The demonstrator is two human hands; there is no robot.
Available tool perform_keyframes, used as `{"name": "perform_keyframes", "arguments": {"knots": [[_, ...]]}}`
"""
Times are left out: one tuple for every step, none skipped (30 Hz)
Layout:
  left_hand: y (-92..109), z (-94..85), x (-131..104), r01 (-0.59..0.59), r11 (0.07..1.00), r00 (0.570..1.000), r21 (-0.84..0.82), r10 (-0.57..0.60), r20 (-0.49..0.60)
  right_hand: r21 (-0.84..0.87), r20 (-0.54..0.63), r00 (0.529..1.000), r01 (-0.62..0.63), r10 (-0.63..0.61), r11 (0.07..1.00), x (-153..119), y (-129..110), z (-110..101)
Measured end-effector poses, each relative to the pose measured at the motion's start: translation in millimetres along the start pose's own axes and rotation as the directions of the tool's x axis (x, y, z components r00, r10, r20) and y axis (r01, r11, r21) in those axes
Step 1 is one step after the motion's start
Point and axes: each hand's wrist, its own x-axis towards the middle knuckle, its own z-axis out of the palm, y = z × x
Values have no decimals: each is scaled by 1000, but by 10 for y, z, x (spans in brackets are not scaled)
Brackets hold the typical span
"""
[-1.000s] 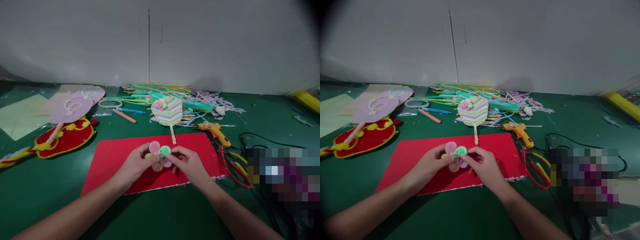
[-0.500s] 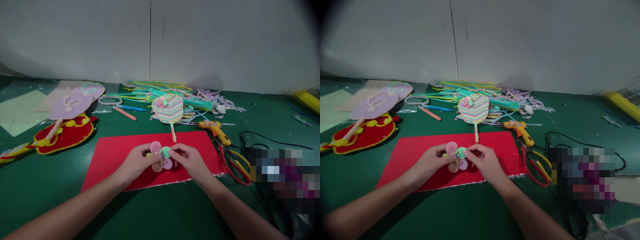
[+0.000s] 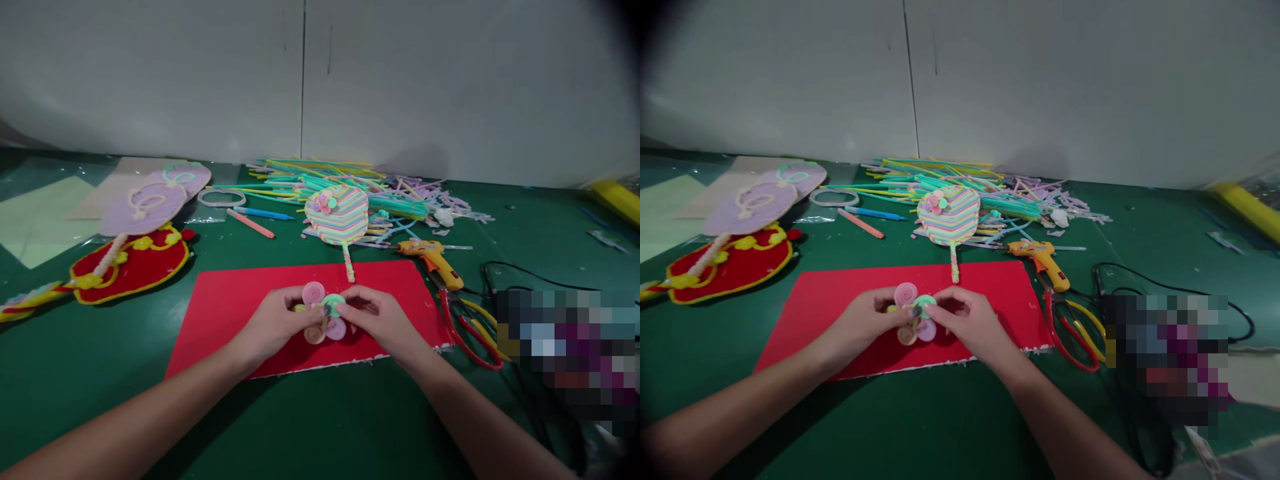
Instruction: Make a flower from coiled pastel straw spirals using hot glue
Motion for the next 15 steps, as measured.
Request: {"name": "perform_keyframes", "arguments": {"knots": [[-6,0,-1,-2,1000,1000,5,2,5,-4,4,1000,-3,3,1000,-2,2,0],[-11,2,-2,-4,1000,1000,13,4,4,-5,7,1000,-4,4,1000,-3,3,1],[-14,5,-4,-5,1000,1000,22,5,-3,-2,10,1000,-3,3,1000,-5,2,2],[-15,9,-6,-6,1000,1000,27,7,-13,3,12,1000,-5,5,1000,-7,-1,3],[-13,14,-8,-7,1000,1000,28,7,-20,8,15,1000,-8,8,1000,-8,-6,2],[-8,18,-9,-5,1000,1000,23,5,-25,13,16,1000,-11,11,1000,-8,-12,0],[-2,21,-10,0,1000,1000,13,1,-30,16,15,1000,-14,14,1000,-9,-19,-3],[4,22,-10,5,1000,999,-1,-5,-35,18,16,1000,-18,18,1000,-10,-26,-7],[10,21,-10,11,1000,999,-15,-12,-33,19,18,1000,-20,20,1000,-10,-32,-12],[16,18,-9,17,999,1000,-28,-18,-25,19,20,1000,-20,20,1000,-11,-36,-17],[19,14,-8,20,999,1000,-37,-21,-12,18,22,1000,-19,18,1000,-12,-39,-22],[21,9,-7,21,999,1000,-44,-20,3,16,23,1000,-19,19,1000,-14,-40,-27],[21,4,-6,18,999,1000,-47,-18,16,15,22,1000,-20,20,1000,-15,-40,-30],[22,1,-5,17,999,1000,-48,-16,24,15,20,1000,-22,21,1000,-15,-38,-32],[23,-1,-5,19,999,1000,-47,-18,26,16,18,1000,-24,24,1000,-14,-34,-32]]}}
